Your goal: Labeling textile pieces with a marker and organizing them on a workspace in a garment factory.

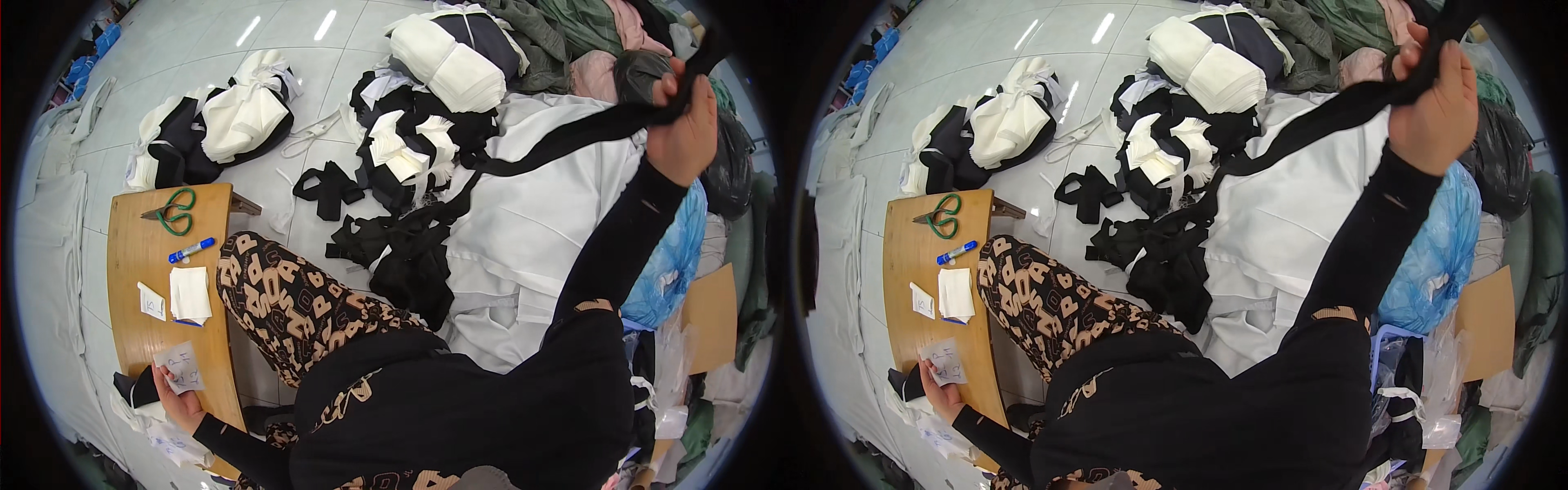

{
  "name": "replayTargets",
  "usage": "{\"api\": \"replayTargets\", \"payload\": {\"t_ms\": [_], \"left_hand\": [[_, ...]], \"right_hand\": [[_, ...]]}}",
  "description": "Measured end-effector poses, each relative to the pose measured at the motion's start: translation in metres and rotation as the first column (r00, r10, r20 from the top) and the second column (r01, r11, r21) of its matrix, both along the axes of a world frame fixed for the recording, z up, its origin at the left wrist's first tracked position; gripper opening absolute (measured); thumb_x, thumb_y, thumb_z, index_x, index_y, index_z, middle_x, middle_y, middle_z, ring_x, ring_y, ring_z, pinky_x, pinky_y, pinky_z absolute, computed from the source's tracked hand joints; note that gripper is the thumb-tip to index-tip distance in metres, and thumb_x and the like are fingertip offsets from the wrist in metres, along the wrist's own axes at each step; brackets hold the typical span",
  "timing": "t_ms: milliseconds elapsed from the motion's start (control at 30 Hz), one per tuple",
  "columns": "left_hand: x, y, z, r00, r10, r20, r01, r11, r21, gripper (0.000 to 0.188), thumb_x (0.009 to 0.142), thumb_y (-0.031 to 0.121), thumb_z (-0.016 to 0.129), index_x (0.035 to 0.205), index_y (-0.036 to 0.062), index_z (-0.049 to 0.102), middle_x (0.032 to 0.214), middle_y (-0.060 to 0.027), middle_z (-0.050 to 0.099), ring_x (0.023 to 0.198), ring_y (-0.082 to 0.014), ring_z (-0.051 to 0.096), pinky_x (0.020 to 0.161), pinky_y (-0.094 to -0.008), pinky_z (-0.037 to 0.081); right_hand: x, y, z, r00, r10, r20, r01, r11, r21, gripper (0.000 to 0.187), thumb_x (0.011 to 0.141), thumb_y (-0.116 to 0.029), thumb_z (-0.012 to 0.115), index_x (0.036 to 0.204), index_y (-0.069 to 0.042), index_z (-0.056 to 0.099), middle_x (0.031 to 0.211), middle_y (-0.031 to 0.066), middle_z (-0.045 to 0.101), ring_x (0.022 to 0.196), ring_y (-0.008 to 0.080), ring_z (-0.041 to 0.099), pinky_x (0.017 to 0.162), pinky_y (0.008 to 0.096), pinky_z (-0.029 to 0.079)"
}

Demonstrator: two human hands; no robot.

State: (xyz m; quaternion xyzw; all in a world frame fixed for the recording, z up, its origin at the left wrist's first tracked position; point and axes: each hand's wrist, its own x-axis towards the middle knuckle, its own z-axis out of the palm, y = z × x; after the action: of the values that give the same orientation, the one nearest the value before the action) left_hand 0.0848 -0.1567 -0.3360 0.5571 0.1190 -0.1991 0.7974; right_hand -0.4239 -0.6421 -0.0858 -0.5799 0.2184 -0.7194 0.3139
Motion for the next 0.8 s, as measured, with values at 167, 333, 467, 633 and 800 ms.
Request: {"api": "replayTargets", "payload": {"t_ms": [167,333,467,633,800], "left_hand": [[0.014,0.019,-0.019,0.999,-0.025,-0.029,0.025,0.999,-0.026,0.025,0.091,0.016,0.058,0.115,0.0087,0.058,0.077,0.0066,0.056,0.067,-0.0047,0.05,0.071,-0.0202,0.044],[0.035,0.051,-0.037,0.951,-0.308,0.002,0.304,0.938,-0.167,0.02,0.091,0.018,0.059,0.109,0.0097,0.06,0.075,0.0065,0.056,0.068,-0.005,0.05,0.071,-0.0189,0.043],[0.021,0.032,-0.011,0.996,-0.09,-0.016,0.089,0.995,-0.048,0.016,0.091,0.019,0.059,0.104,0.0098,0.061,0.076,0.0056,0.057,0.069,-0.0059,0.051,0.072,-0.0203,0.043],[0.032,0.088,0.017,0.996,0.031,0.083,-0.038,0.996,0.083,0.014,0.089,0.021,0.062,0.096,0.0091,0.063,0.078,0.0045,0.058,0.072,-0.0063,0.052,0.071,-0.0218,0.043],[0.044,0.088,0.039,0.994,0.008,0.106,-0.016,0.997,0.072,0.011,0.089,0.021,0.063,0.087,0.0106,0.061,0.075,0.0047,0.058,0.07,-0.0059,0.053,0.069,-0.0219,0.043]], "right_hand": [[-0.013,0.051,-0.007,0.848,0.529,0.039,-0.518,0.808,0.281,0.022,0.097,-0.02,0.048,0.109,-0.001,0.045,0.068,0.0026,0.046,0.047,0.0051,0.041,0.04,0.0159,0.03],[-0.014,0.004,-0.074,0.19,0.903,-0.386,-0.47,0.429,0.771,0.034,0.096,-0.029,0.046,0.102,0.004,0.057,0.089,0.0121,0.064,0.078,0.0172,0.064,0.068,0.0312,0.052],[-0.031,-0.132,-0.278,0.271,0.281,-0.921,0.334,0.869,0.364,0.04,0.092,-0.038,0.051,0.096,0.0,0.064,0.087,0.0082,0.066,0.08,0.0184,0.064,0.071,0.0338,0.051],[-0.001,-0.133,-0.459,-0.369,0.37,-0.853,0.601,0.795,0.085,0.037,0.083,-0.032,0.054,0.113,-0.014,0.065,0.153,0.0104,0.014,0.138,0.035,0.018,0.106,0.0528,0.028],[-0.036,-0.162,-0.481,-0.446,0.363,-0.818,0.6,0.8,0.028,0.034,0.089,-0.032,0.047,0.113,-0.016,0.065,0.143,0.0116,0.035,0.134,0.0357,0.024,0.103,0.0547,0.028]]}}
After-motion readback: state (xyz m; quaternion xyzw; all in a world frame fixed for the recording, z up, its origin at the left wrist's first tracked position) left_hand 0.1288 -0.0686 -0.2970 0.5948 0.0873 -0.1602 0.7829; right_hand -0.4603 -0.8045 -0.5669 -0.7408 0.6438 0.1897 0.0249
